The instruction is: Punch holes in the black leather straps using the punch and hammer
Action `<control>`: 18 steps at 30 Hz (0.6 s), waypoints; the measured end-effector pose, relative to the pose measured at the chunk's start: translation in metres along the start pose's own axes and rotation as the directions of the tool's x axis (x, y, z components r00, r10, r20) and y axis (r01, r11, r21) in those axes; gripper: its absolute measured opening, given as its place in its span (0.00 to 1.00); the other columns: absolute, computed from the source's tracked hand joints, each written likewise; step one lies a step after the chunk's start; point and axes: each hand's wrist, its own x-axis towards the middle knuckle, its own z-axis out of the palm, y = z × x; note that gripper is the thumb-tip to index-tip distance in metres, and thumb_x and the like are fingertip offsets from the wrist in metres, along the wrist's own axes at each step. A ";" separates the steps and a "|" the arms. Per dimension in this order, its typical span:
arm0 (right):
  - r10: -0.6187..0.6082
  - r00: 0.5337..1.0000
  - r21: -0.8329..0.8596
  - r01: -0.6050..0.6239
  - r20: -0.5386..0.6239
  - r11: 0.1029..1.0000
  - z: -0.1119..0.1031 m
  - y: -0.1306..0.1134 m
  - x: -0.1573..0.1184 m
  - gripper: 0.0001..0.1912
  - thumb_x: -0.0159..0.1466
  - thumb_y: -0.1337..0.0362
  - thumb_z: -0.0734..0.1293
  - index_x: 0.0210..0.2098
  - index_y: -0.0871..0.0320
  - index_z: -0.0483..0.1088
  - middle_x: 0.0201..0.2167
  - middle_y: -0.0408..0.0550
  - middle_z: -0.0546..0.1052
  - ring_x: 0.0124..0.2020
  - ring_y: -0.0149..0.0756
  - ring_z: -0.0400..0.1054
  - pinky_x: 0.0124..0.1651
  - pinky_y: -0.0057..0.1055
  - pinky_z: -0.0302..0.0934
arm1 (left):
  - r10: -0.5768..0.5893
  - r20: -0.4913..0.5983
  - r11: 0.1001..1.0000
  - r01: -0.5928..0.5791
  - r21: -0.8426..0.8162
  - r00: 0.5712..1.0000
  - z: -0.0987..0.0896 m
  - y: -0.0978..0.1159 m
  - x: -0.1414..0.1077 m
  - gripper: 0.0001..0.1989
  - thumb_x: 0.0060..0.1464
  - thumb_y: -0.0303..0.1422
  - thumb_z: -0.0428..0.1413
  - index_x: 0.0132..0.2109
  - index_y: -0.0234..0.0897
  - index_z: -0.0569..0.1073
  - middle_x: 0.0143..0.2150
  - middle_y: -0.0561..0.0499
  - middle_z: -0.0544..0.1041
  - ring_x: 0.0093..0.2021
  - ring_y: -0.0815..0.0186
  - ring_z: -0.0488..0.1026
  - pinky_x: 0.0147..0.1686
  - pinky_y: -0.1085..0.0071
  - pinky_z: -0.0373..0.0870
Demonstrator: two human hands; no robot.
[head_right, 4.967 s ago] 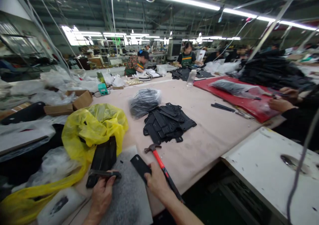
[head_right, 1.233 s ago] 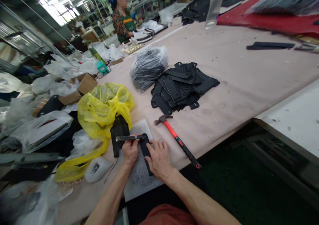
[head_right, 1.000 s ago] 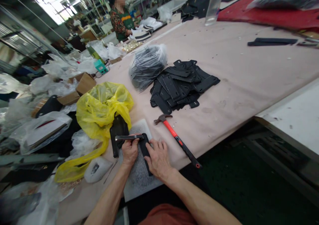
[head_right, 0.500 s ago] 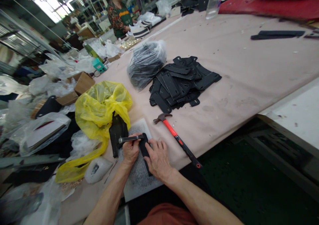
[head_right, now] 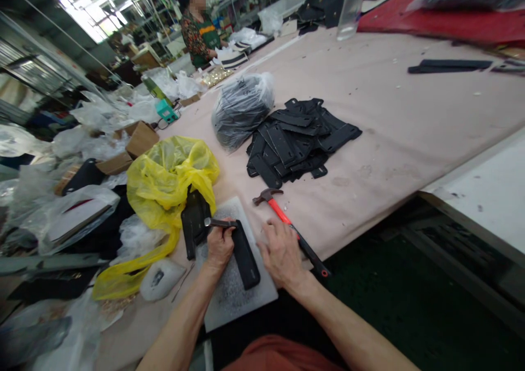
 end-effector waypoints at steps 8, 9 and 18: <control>0.281 0.919 -0.158 -0.244 0.277 0.957 -0.034 0.052 0.010 0.04 0.61 0.66 0.62 0.36 0.59 0.64 0.33 0.51 0.70 0.34 0.40 0.66 0.36 0.34 0.57 | -0.042 0.049 0.997 0.039 0.059 0.998 0.003 -0.001 -0.002 0.08 0.58 0.28 0.51 0.44 0.38 0.73 0.40 0.46 0.80 0.40 0.59 0.79 0.41 0.65 0.75; 0.337 0.879 -0.052 -0.340 0.338 0.939 -0.035 0.051 0.011 0.04 0.60 0.67 0.62 0.35 0.58 0.63 0.29 0.48 0.69 0.30 0.37 0.65 0.33 0.33 0.56 | -0.050 0.051 0.997 0.047 0.065 0.997 0.003 0.000 -0.002 0.08 0.58 0.28 0.51 0.44 0.37 0.72 0.39 0.46 0.80 0.39 0.59 0.79 0.41 0.65 0.75; 0.413 0.556 0.446 -0.829 0.721 0.337 -0.065 0.012 0.023 0.12 0.66 0.56 0.57 0.32 0.57 0.61 0.19 0.34 0.59 0.13 0.21 0.47 0.15 0.20 0.42 | -0.057 0.050 0.997 0.054 0.054 0.997 0.003 0.000 -0.005 0.04 0.58 0.27 0.52 0.40 0.38 0.70 0.35 0.48 0.79 0.37 0.60 0.78 0.38 0.67 0.73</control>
